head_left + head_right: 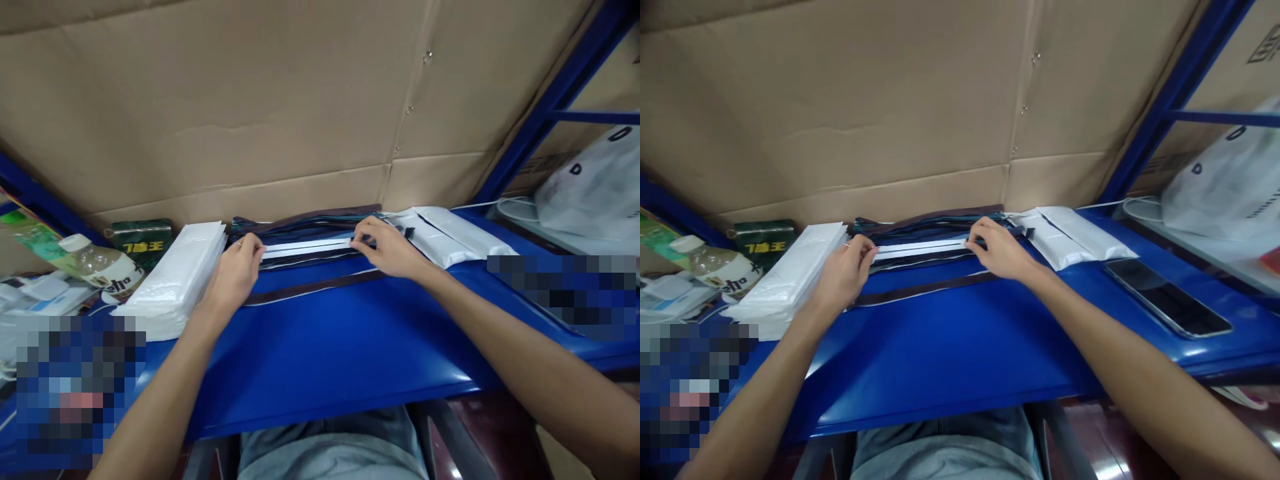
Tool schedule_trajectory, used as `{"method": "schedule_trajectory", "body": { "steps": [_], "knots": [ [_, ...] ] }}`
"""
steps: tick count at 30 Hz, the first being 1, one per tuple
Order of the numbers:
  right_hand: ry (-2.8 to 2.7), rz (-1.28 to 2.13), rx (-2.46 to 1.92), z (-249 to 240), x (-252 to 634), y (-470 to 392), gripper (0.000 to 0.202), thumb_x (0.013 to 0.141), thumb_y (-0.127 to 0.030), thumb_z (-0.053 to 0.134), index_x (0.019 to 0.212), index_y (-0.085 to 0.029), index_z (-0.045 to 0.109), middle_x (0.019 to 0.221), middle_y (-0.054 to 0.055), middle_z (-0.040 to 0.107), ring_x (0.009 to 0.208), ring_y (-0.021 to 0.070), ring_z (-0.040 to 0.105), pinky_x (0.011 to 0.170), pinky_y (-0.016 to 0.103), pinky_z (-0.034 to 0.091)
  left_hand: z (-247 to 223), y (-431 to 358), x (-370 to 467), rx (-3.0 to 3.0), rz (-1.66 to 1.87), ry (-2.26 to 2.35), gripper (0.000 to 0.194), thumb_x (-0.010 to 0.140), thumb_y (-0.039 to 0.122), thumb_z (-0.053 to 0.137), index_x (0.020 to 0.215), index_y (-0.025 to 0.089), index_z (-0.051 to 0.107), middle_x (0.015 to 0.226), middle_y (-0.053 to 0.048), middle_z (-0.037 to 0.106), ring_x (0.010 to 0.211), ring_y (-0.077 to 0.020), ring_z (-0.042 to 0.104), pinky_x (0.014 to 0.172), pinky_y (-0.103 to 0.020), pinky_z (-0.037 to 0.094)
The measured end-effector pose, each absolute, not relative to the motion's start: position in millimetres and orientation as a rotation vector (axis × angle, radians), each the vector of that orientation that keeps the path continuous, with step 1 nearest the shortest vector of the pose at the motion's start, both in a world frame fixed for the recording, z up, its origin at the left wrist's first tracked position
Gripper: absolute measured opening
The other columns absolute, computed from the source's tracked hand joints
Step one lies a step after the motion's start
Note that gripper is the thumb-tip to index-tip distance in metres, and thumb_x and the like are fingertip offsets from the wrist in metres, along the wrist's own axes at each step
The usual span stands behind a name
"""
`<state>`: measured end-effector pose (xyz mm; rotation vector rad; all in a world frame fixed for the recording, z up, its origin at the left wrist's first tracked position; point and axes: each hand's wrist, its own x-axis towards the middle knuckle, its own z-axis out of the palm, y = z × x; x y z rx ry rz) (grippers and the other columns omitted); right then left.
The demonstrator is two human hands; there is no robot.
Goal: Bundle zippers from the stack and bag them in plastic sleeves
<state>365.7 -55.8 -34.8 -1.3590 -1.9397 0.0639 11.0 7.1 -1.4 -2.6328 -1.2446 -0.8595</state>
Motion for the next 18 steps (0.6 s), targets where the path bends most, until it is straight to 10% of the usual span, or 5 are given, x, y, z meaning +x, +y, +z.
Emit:
{"method": "schedule_trajectory", "body": {
  "steps": [18],
  "knots": [
    [-1.817, 0.071, -1.733, -20, 445, -51, 0.022, 0.093, -0.041, 0.069, 0.084, -0.023, 0.077, 0.085, 0.009, 0.08, 0.076, 0.0259, 0.072, 0.073, 0.04, 0.052, 15, 9, -3, -2.315, -0.663, -1.455, 0.028, 0.106, 0.037, 0.048, 0.126, 0.019, 0.058, 0.121, -0.02, 0.066, 0.098, -0.0357, 0.07, 0.077, -0.044, 0.052]
  ]
}}
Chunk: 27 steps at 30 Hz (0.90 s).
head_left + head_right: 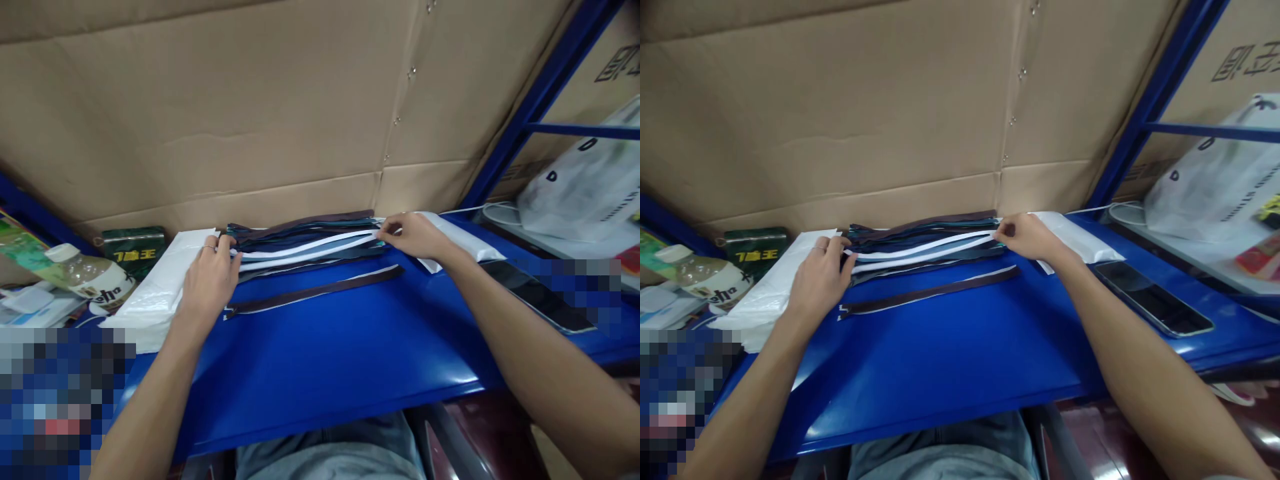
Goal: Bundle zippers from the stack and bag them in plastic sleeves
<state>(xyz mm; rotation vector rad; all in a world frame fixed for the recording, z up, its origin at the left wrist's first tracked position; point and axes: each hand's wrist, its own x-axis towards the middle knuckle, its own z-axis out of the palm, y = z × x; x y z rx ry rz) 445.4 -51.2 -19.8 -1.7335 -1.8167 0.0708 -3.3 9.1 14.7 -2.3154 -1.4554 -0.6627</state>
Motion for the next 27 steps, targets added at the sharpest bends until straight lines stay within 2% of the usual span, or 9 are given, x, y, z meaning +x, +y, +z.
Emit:
{"method": "schedule_trajectory", "body": {
  "steps": [2, 3, 5, 7, 9, 13, 21, 27],
  "knots": [
    [-1.812, 0.204, -1.643, -15, 433, -55, 0.025, 0.093, -0.043, 0.068, 0.083, -0.023, 0.079, 0.084, 0.008, 0.08, 0.075, 0.0246, 0.073, 0.073, 0.04, 0.054, 16, 0, 5, -2.276, -0.81, -1.42, 0.032, 0.104, 0.04, 0.055, 0.129, 0.02, 0.058, 0.133, -0.021, 0.061, 0.099, -0.0338, 0.069, 0.077, -0.042, 0.052],
    [-1.81, 0.269, -1.598, -13, 423, -58, 0.024, 0.093, -0.043, 0.068, 0.085, -0.023, 0.079, 0.084, 0.007, 0.08, 0.075, 0.0243, 0.073, 0.072, 0.039, 0.055, 15, -5, 11, -2.302, -0.881, -1.39, 0.03, 0.103, 0.041, 0.057, 0.125, 0.021, 0.06, 0.13, -0.019, 0.062, 0.096, -0.0309, 0.069, 0.076, -0.04, 0.052],
    [-1.801, 0.397, -1.496, -11, 398, -64, 0.022, 0.092, -0.042, 0.07, 0.088, -0.023, 0.08, 0.085, 0.006, 0.08, 0.076, 0.0241, 0.074, 0.072, 0.039, 0.057, 9, -14, 23, -2.454, -0.95, -1.315, 0.022, 0.103, 0.043, 0.059, 0.11, 0.022, 0.063, 0.108, -0.011, 0.07, 0.083, -0.0241, 0.069, 0.072, -0.035, 0.05],
    [-1.783, 0.534, -1.374, -13, 369, -71, 0.019, 0.091, -0.041, 0.072, 0.089, -0.023, 0.078, 0.086, 0.006, 0.08, 0.078, 0.0243, 0.076, 0.072, 0.038, 0.059, 0, -23, 37, -2.659, -0.914, -1.253, 0.024, 0.103, 0.046, 0.06, 0.096, 0.023, 0.064, 0.082, -0.002, 0.07, 0.07, -0.0196, 0.066, 0.065, -0.031, 0.046],
    [-1.76, 0.652, -1.266, -18, 341, -77, 0.018, 0.09, -0.041, 0.075, 0.09, -0.023, 0.076, 0.088, 0.005, 0.08, 0.08, 0.0241, 0.076, 0.073, 0.038, 0.061, -9, -31, 49, -2.834, -0.83, -1.201, 0.029, 0.102, 0.051, 0.062, 0.09, 0.024, 0.065, 0.071, 0.001, 0.068, 0.063, -0.018, 0.064, 0.061, -0.03, 0.043],
    [-1.721, 0.799, -1.172, -28, 304, -85, 0.019, 0.09, -0.041, 0.076, 0.093, -0.023, 0.074, 0.089, 0.004, 0.08, 0.083, 0.024, 0.077, 0.075, 0.037, 0.062, -21, -40, 62, -3.002, -0.75, -1.095, 0.029, 0.103, 0.052, 0.061, 0.098, 0.025, 0.071, 0.079, 0.0, 0.073, 0.068, -0.0186, 0.067, 0.063, -0.03, 0.044],
    [-1.724, 0.85, -1.105, -26, 297, -88, 0.016, 0.092, -0.039, 0.076, 0.095, -0.024, 0.075, 0.097, 0.004, 0.08, 0.093, 0.0248, 0.078, 0.086, 0.039, 0.063, -24, -34, 60, -3.053, -0.694, -0.942, 0.018, 0.107, 0.034, 0.056, 0.11, 0.025, 0.071, 0.105, -0.004, 0.075, 0.088, -0.0208, 0.073, 0.079, -0.031, 0.052],
    [-1.748, 0.837, -1.108, -24, 298, -89, 0.013, 0.092, -0.036, 0.076, 0.096, -0.023, 0.075, 0.098, 0.004, 0.08, 0.095, 0.0245, 0.078, 0.09, 0.04, 0.062, -21, -41, 63, -3.021, -0.728, -0.992, 0.017, 0.104, 0.032, 0.057, 0.099, 0.025, 0.071, 0.096, -0.003, 0.074, 0.071, -0.0174, 0.067, 0.065, -0.03, 0.047]
  ]
}}
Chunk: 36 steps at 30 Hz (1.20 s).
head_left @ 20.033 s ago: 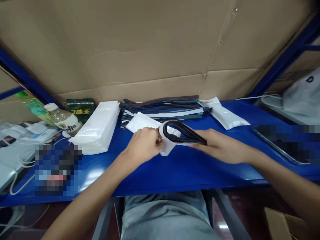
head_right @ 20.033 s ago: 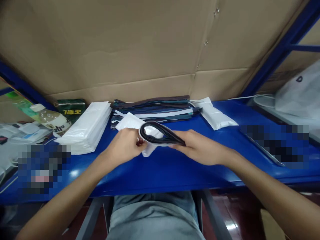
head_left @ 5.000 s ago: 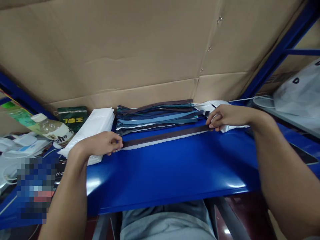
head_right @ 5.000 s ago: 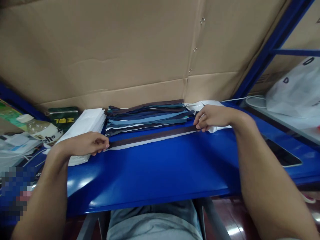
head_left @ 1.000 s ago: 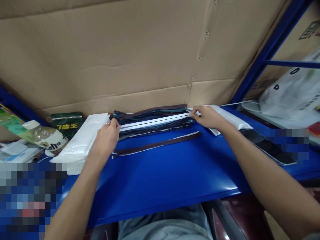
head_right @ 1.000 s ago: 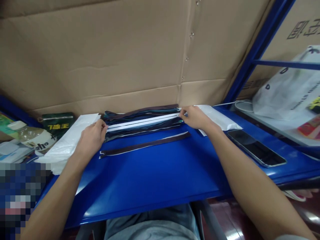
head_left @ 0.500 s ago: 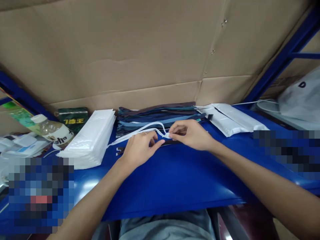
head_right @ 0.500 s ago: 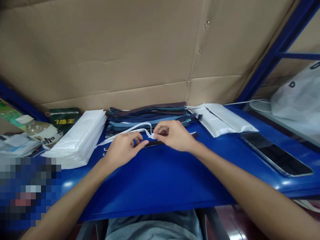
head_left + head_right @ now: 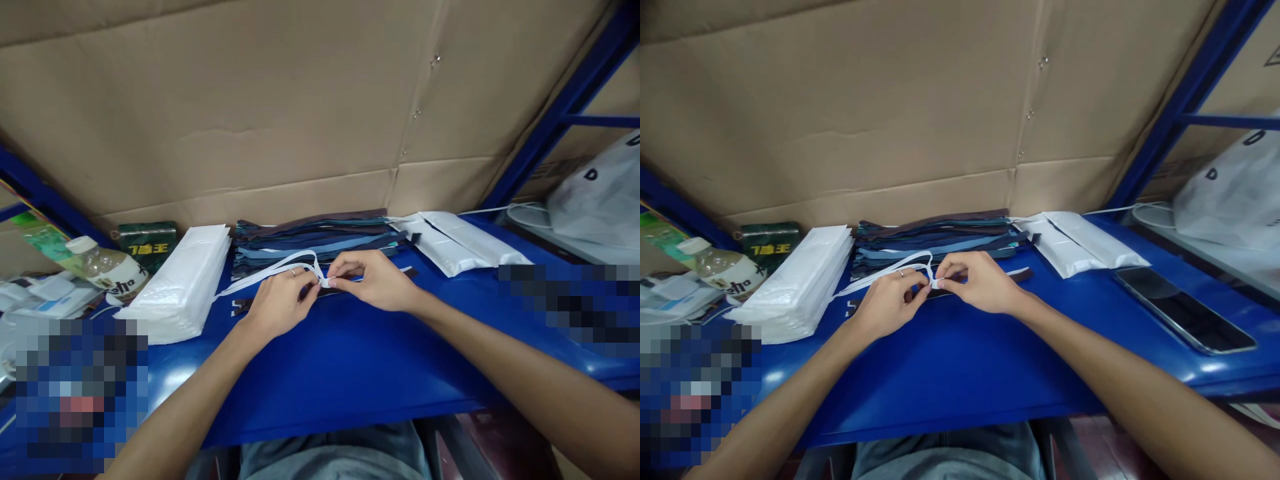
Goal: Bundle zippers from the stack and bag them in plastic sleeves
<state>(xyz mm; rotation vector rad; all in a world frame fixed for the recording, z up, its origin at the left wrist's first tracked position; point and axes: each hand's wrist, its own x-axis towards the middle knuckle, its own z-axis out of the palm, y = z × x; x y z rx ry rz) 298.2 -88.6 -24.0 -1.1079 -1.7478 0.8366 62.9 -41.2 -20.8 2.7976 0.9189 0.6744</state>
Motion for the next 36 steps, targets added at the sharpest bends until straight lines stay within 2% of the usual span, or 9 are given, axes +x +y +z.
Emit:
{"method": "schedule_trajectory", "body": {
  "steps": [7, 12, 15, 25, 31, 36],
  "knots": [
    [-1.763, 0.827, -1.11, -24, 297, -89, 0.015, 0.092, -0.037, 0.076, 0.096, -0.023, 0.075, 0.098, 0.004, 0.08, 0.095, 0.0234, 0.078, 0.089, 0.037, 0.061, -21, -42, 64, 2.755, 0.711, 0.833, 0.018, 0.104, 0.028, 0.054, 0.095, 0.023, 0.069, 0.089, -0.002, 0.071, 0.073, -0.0166, 0.065, 0.067, -0.029, 0.046],
    [-1.753, 0.839, -1.208, -23, 297, -89, 0.015, 0.09, -0.035, 0.078, 0.099, -0.023, 0.074, 0.092, 0.003, 0.082, 0.09, 0.0239, 0.079, 0.078, 0.033, 0.06, -15, -47, 67, 2.807, 0.648, 1.054, 0.013, 0.092, 0.025, 0.061, 0.08, 0.023, 0.064, 0.08, 0.0, 0.07, 0.063, -0.0158, 0.059, 0.059, -0.03, 0.035],
    [-1.784, 0.765, -1.291, -17, 306, -89, 0.013, 0.089, -0.032, 0.077, 0.099, -0.023, 0.074, 0.089, 0.003, 0.082, 0.085, 0.0236, 0.079, 0.074, 0.032, 0.059, -6, -45, 63, 2.815, 0.563, 1.23, 0.012, 0.088, 0.026, 0.062, 0.077, 0.023, 0.066, 0.078, 0.001, 0.072, 0.066, -0.0174, 0.062, 0.058, -0.031, 0.03],
    [-1.806, 0.554, -1.628, 10, 378, -87, 0.024, 0.085, -0.039, 0.08, 0.104, -0.025, 0.075, 0.088, 0.004, 0.082, 0.073, 0.025, 0.076, 0.051, 0.03, 0.05, 24, -17, 12, 2.737, 0.558, 1.594, 0.021, 0.085, 0.037, 0.064, 0.071, 0.026, 0.075, 0.072, -0.001, 0.075, 0.071, -0.0229, 0.068, 0.062, -0.034, 0.038],
    [-1.741, 0.383, -1.863, 14, 444, -87, 0.024, 0.081, -0.035, 0.082, 0.102, -0.022, 0.078, 0.084, 0.009, 0.082, 0.08, 0.029, 0.079, 0.067, 0.034, 0.057, 45, 1, -25, 2.657, 0.434, 1.764, 0.02, 0.077, 0.041, 0.07, 0.066, 0.026, 0.076, 0.07, -0.003, 0.074, 0.071, -0.0235, 0.067, 0.061, -0.034, 0.04],
    [-1.733, 0.448, -1.91, 15, 468, -92, 0.031, 0.084, -0.037, 0.079, 0.109, -0.019, 0.077, 0.089, 0.014, 0.082, 0.08, 0.0288, 0.077, 0.068, 0.035, 0.056, 56, -1, -42, 2.438, 0.082, 1.529, 0.019, 0.076, 0.038, 0.07, 0.063, 0.026, 0.076, 0.054, 0.002, 0.068, 0.06, -0.0186, 0.068, 0.066, -0.03, 0.048]
  ]
}}
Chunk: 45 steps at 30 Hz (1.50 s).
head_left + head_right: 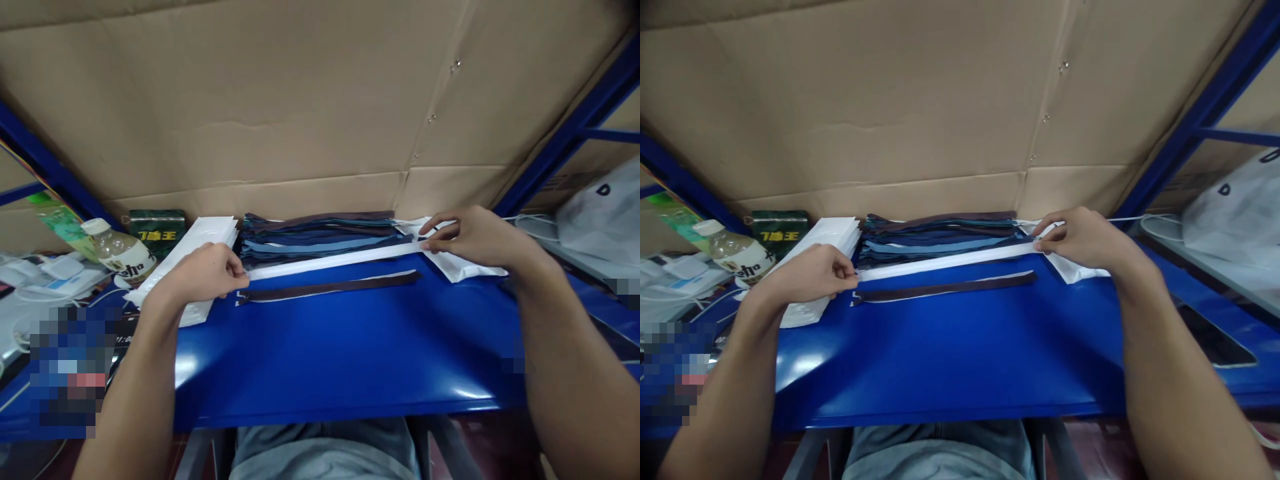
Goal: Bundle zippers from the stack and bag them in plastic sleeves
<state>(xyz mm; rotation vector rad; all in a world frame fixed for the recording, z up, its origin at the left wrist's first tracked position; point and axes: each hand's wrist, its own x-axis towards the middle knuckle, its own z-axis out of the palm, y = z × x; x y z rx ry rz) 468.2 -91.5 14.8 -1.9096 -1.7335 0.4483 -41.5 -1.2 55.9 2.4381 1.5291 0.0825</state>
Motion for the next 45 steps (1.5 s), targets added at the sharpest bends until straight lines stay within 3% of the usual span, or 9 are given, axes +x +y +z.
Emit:
{"method": "schedule_trajectory", "body": {
  "steps": [5, 9, 13, 16, 19, 23, 29, 39, 45],
  "knots": [
    [-1.876, 0.753, -1.922, 10, 464, -88, 0.044, 0.079, -0.043, 0.081, 0.115, -0.019, 0.076, 0.084, 0.013, 0.081, 0.07, 0.0253, 0.073, 0.055, 0.032, 0.049, 52, -1, -42, 2.23, -0.198, 1.36, 0.026, 0.079, 0.041, 0.072, 0.06, 0.023, 0.073, 0.06, 0.001, 0.072, 0.055, -0.0163, 0.069, 0.073, -0.029, 0.055],
    [-1.934, 0.844, -1.944, 4, 465, -83, 0.05, 0.076, -0.051, 0.082, 0.118, -0.024, 0.076, 0.082, 0.007, 0.08, 0.073, 0.0274, 0.074, 0.057, 0.034, 0.053, 44, 8, -47, 2.15, -0.265, 1.329, 0.031, 0.079, 0.047, 0.074, 0.062, 0.021, 0.074, 0.065, -0.002, 0.074, 0.054, -0.0165, 0.068, 0.068, -0.028, 0.054],
    [-2.059, 0.636, -2.04, -1, 462, -78, 0.059, 0.075, -0.067, 0.08, 0.115, -0.023, 0.077, 0.082, 0.007, 0.079, 0.07, 0.0266, 0.072, 0.06, 0.036, 0.051, 34, 21, -55, 2.23, -0.262, 1.396, 0.042, 0.082, 0.058, 0.072, 0.06, 0.022, 0.071, 0.061, -0.003, 0.071, 0.052, -0.018, 0.066, 0.065, -0.03, 0.052],
    [-2.069, 0.314, -2.11, -6, 452, -74, 0.057, 0.079, -0.075, 0.074, 0.101, -0.022, 0.079, 0.08, 0.009, 0.077, 0.068, 0.0259, 0.069, 0.062, 0.038, 0.047, 25, 29, -53, 2.483, -0.038, 1.618, 0.039, 0.09, 0.057, 0.066, 0.071, 0.025, 0.074, 0.067, -0.004, 0.073, 0.066, -0.0223, 0.07, 0.073, -0.034, 0.052],
    [-2.056, 0.213, -2.068, -9, 440, -71, 0.05, 0.088, -0.072, 0.067, 0.093, -0.023, 0.078, 0.076, 0.008, 0.075, 0.065, 0.0243, 0.067, 0.061, 0.037, 0.044, 12, 33, -44, 2.654, 0.312, 1.845, 0.024, 0.096, 0.043, 0.061, 0.102, 0.027, 0.078, 0.096, -0.006, 0.079, 0.09, -0.0269, 0.073, 0.084, -0.037, 0.054],
    [-2.088, 0.171, -1.986, -8, 423, -72, 0.044, 0.092, -0.066, 0.065, 0.092, -0.023, 0.077, 0.07, 0.006, 0.073, 0.062, 0.0219, 0.064, 0.063, 0.036, 0.041, -5, 37, -27, 2.765, 0.365, 1.947, 0.035, 0.103, 0.033, 0.05, 0.13, 0.021, 0.071, 0.123, -0.015, 0.074, 0.106, -0.0312, 0.072, 0.092, -0.041, 0.055],
    [-2.116, 0.126, -1.917, -4, 399, -75, 0.039, 0.096, -0.059, 0.062, 0.094, -0.024, 0.077, 0.076, 0.005, 0.074, 0.065, 0.0209, 0.064, 0.062, 0.033, 0.039, -15, 47, -14, 2.779, 0.276, 2.037, 0.038, 0.105, 0.03, 0.043, 0.117, 0.015, 0.075, 0.127, -0.02, 0.069, 0.108, -0.0343, 0.071, 0.091, -0.044, 0.057],
    [-2.161, 0.154, -1.862, -10, 383, -74, 0.03, 0.097, -0.051, 0.062, 0.09, -0.024, 0.074, 0.072, 0.003, 0.073, 0.062, 0.0195, 0.062, 0.06, 0.033, 0.037, -12, 44, -12, 2.756, 0.408, 2.013, 0.03, 0.106, 0.029, 0.047, 0.119, 0.013, 0.069, 0.12, -0.022, 0.073, 0.103, -0.0364, 0.073, 0.089, -0.047, 0.057],
    [-2.1, 0.253, -1.506, -15, 348, -79, 0.022, 0.099, -0.041, 0.064, 0.101, -0.023, 0.075, 0.09, 0.004, 0.078, 0.078, 0.0207, 0.07, 0.072, 0.032, 0.049, -7, 18, 9, 2.549, 0.868, 1.401, 0.02, 0.103, 0.034, 0.06, 0.108, 0.018, 0.071, 0.097, -0.007, 0.079, 0.091, -0.0216, 0.075, 0.088, -0.033, 0.058]
  ]
}}
